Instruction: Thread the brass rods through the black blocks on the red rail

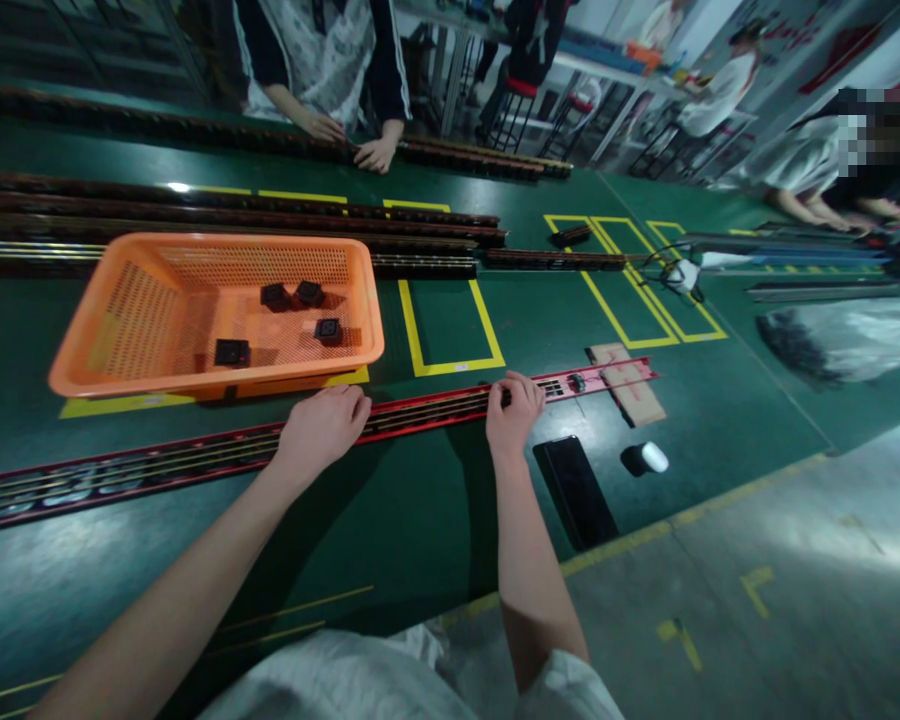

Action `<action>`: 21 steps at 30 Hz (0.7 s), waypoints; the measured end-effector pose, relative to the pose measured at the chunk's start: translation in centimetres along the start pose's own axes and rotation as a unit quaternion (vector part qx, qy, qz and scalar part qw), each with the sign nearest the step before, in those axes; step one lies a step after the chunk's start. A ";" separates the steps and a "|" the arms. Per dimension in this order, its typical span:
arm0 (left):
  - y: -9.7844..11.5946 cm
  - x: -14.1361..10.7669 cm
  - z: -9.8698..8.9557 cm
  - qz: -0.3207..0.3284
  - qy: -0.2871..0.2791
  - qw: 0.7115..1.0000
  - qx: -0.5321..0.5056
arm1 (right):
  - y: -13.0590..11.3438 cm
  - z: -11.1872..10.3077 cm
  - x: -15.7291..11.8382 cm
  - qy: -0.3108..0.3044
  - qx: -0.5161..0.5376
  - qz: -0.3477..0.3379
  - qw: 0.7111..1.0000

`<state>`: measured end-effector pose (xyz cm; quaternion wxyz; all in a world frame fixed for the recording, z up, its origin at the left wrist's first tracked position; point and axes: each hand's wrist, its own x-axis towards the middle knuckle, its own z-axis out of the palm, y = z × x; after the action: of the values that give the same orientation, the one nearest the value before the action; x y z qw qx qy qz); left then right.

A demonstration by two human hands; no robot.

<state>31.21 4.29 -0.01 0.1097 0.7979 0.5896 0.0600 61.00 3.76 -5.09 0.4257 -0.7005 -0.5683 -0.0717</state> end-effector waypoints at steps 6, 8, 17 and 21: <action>0.1 -0.1 -0.1 -0.007 -0.003 1.000 -0.014 | 0.1 0.1 0.1 0.013 0.010 0.001 1.000; 0.1 -0.2 -0.2 -0.006 -0.006 1.000 -0.014 | 0.2 0.2 0.1 0.015 0.013 0.002 1.000; -0.3 -0.1 -0.3 -0.031 -0.028 0.998 -0.042 | 0.8 0.4 0.2 0.007 0.013 0.002 1.000; -0.3 -0.2 -0.2 -0.030 -0.018 0.999 -0.033 | 0.9 0.5 0.2 0.009 0.012 -0.002 1.000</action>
<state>30.81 4.26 0.14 0.1479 0.7766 0.6092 0.0615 61.65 4.19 -5.76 0.4389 -0.6934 -0.5669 -0.0718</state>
